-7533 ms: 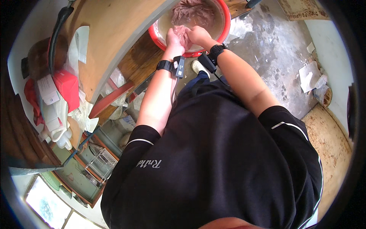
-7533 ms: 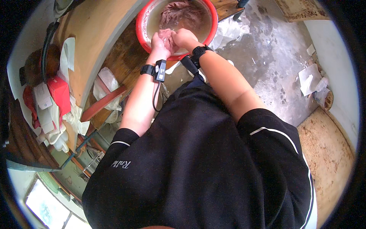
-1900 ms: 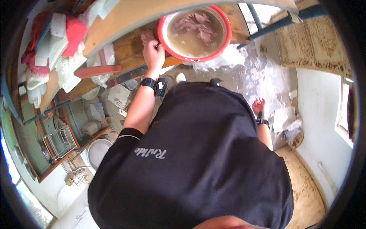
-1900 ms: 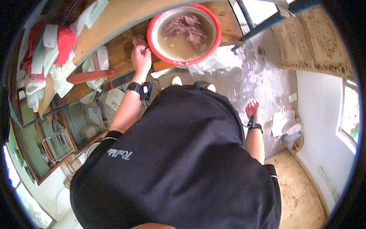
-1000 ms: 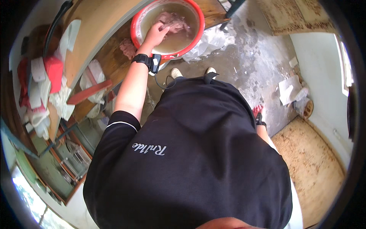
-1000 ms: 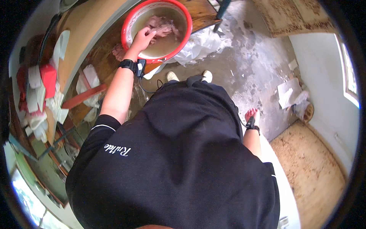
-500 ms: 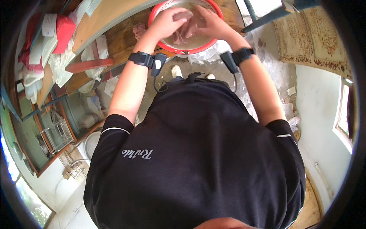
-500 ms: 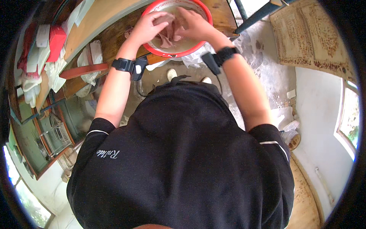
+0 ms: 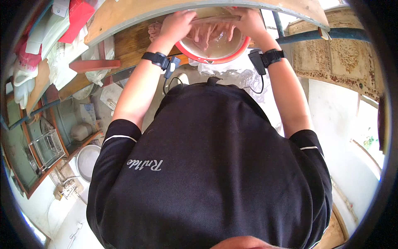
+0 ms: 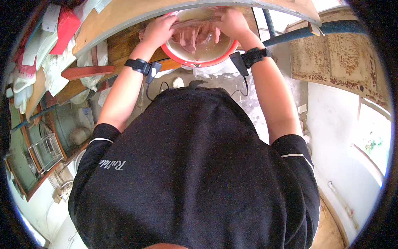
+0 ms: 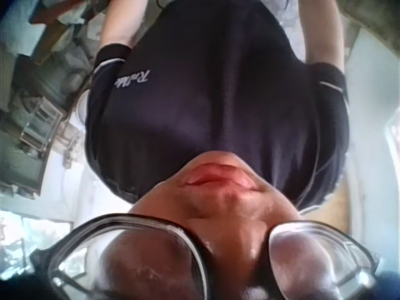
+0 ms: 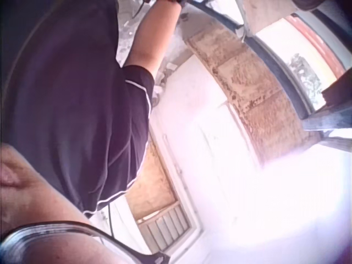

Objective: Wiping a wooden shelf with a cloth and then rinsing the cloth and the basin at an outdoor sink.

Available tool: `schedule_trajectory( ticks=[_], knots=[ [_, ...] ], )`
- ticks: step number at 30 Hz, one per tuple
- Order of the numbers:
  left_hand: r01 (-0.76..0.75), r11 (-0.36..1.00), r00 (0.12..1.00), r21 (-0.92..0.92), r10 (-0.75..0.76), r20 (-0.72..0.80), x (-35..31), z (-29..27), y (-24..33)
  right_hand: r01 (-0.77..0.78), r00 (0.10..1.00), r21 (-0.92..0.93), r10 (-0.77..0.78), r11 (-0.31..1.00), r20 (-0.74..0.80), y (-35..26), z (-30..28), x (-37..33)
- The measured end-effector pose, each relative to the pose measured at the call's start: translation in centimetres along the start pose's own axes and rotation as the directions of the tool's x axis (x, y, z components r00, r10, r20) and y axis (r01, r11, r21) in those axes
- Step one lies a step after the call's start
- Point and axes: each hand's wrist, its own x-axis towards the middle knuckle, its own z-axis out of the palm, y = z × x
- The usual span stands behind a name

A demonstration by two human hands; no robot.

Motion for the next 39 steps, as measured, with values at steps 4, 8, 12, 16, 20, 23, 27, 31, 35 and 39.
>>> schedule_trajectory(
  ticks=[4,8,12,16,20,23,27,31,35,39],
  knots=[
    [0.040,0.999,0.988,0.036,-0.034,-0.152,0.6,-1.1,-1.3,-0.240,0.963,0.455,0.269,0.858,0.000,-3.9,-4.6,-0.2],
    [0.174,0.977,0.934,0.122,-0.125,-0.334,1.8,-0.1,-3.9,-0.423,0.902,0.023,0.423,0.906,-0.085,-1.2,-3.0,-1.2],
    [0.146,0.981,0.914,0.127,-0.085,-0.396,1.4,0.9,-4.8,-0.400,0.850,-0.023,0.362,0.916,-0.383,-0.7,-1.9,-2.4],
    [0.195,0.974,0.925,0.111,-0.146,-0.350,-0.2,2.7,-5.9,-0.576,0.742,0.015,0.530,0.817,-0.410,0.1,-0.4,-4.3],
    [0.163,0.971,0.925,-0.177,-0.213,-0.316,-1.2,4.8,-6.8,-0.665,0.656,0.168,0.677,0.727,-0.333,0.7,3.3,-4.9],
    [0.347,0.774,0.880,-0.529,-0.465,-0.102,-1.1,5.0,-5.4,-0.714,0.555,0.273,0.759,0.645,-0.340,2.3,5.6,-5.7],
    [0.034,0.906,0.909,-0.422,-0.204,-0.363,0.2,3.9,-6.9,-0.542,0.443,0.741,0.884,0.397,-0.149,3.7,5.9,-4.5],
    [0.158,0.947,0.948,-0.280,-0.224,-0.224,0.8,-2.5,-2.4,-0.417,0.462,0.850,0.880,0.321,-0.105,5.3,2.3,-5.0],
    [0.147,0.961,0.936,-0.233,-0.211,-0.282,1.8,-3.8,-3.1,-0.330,0.553,0.906,0.832,0.265,-0.043,4.9,-1.7,-3.7],
    [0.195,0.949,0.919,-0.249,-0.265,-0.292,1.4,-2.0,-4.2,-0.182,0.433,0.952,0.889,0.247,-0.148,-0.5,-2.8,-1.2]
  ],
)
